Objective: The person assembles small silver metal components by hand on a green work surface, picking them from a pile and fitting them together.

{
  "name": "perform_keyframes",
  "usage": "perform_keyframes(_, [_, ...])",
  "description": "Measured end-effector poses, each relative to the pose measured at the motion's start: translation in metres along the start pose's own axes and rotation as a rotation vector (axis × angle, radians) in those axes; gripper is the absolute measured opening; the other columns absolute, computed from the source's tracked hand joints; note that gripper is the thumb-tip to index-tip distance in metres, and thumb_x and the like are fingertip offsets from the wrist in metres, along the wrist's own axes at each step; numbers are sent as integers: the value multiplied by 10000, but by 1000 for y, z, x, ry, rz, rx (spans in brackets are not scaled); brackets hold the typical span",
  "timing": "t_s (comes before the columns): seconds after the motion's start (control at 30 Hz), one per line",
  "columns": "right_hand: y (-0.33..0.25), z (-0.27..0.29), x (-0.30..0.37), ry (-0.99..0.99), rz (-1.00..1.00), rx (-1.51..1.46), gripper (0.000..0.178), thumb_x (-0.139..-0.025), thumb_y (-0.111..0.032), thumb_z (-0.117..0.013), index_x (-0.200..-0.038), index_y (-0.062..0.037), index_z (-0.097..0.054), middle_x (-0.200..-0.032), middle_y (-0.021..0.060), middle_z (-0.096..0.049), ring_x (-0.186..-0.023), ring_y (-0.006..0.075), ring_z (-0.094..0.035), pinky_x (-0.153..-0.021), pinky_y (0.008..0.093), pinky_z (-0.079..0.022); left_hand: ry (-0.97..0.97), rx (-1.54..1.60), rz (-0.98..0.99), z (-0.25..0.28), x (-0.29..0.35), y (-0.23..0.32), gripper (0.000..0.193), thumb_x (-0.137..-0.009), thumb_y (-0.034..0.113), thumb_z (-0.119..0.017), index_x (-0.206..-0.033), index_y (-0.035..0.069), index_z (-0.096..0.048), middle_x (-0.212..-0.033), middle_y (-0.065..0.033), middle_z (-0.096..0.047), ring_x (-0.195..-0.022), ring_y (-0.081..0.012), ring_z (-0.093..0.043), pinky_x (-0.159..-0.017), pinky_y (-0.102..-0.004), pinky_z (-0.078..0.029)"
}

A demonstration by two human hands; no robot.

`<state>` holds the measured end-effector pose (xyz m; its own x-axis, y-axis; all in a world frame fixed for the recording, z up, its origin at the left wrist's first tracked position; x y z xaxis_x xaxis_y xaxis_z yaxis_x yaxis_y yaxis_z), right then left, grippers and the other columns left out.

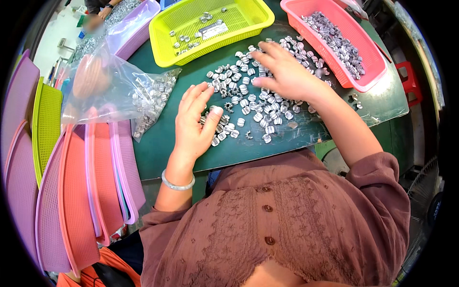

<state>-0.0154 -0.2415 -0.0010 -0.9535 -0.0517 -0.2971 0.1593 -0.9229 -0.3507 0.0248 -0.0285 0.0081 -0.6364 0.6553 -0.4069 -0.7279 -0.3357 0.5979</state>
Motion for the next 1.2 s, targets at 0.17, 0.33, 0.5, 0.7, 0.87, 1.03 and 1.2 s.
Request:
perform_keyframes(0.17, [-50, -19, 8, -215, 217, 89, 647, -799, -483, -634, -1311, -109, -509, -1430, 166, -373, -1334, 382, -317, -1080, 558, -241, -89, -122, -41, -2, -2, 3, 464, -856, 224, -627, -1283, 61, -546, -1346, -158, -502, -1304, -385, -387, -1076, -445, -298])
perform_keyframes(0.33, [-67, -8, 35, -312, 327, 26, 541, -803, -398, -660, -1282, -174, -547, -1457, 122, -348, -1347, 363, -311, -1083, 574, -228, -273, -200, -19, -16, 5, 2, 539, -839, 343, -647, -1312, 113, -528, -1399, -150, -440, -1351, -391, -300, -1099, -536, -168])
perform_keyframes(0.5, [-41, 18, 48, -285, 219, 43, 476, -781, -328, -684, -1228, -196, -590, -1430, 112, -394, -1333, 363, -335, -1067, 547, -271, -296, -191, 16, -19, 5, 0, 525, -814, 349, -673, -1275, 122, -564, -1399, -154, -436, -1351, -398, -295, -1095, -574, -128])
perform_keyframes(0.7, [-7, 44, 35, -110, 155, -115, 229, -775, -205, -687, -964, -76, -687, -1053, 107, -631, -1018, 321, -566, -887, 433, -439, -266, -121, 24, -16, 4, -3, 452, -794, 265, -694, -1217, 125, -619, -1353, -114, -507, -1341, -370, -344, -1111, -524, -149])
perform_keyframes(0.87, [13, 28, -14, 85, -45, 42, 165, -788, -180, -658, -889, -56, -696, -909, 107, -643, -948, 307, -585, -833, 409, -471, -229, -65, 15, -13, 1, -2, 397, -790, 252, -694, -1158, 108, -651, -1312, -118, -543, -1314, -378, -386, -1103, -527, -179])
perform_keyframes(1.03, [19, -2, -48, 56, -69, 154, 180, -768, -170, -671, -888, -36, -689, -857, 113, -615, -916, 306, -578, -822, 397, -466, -168, -19, 38, -8, 1, -3, 367, -795, 230, -684, -1134, 93, -655, -1294, -115, -557, -1289, -379, -420, -1092, -525, -212])
perform_keyframes(1.2, [20, -5, -50, 72, -44, 144, 166, -763, -155, -677, -877, -34, -686, -841, 100, -611, -910, 300, -575, -821, 398, -463, -127, -12, 16, -7, 1, -4, 331, -796, 192, -681, -1103, 72, -656, -1264, -117, -574, -1268, -373, -447, -1082, -511, -245])
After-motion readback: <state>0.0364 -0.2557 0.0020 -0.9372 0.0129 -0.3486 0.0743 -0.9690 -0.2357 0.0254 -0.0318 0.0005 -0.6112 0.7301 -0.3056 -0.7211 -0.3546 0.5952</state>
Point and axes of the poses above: each hand's wrist, its own x-axis away from the middle knuckle, its own z-axis out of the back of the hand, y = z × x, the point moved 7 cm from there along -x, towards the middle knuckle
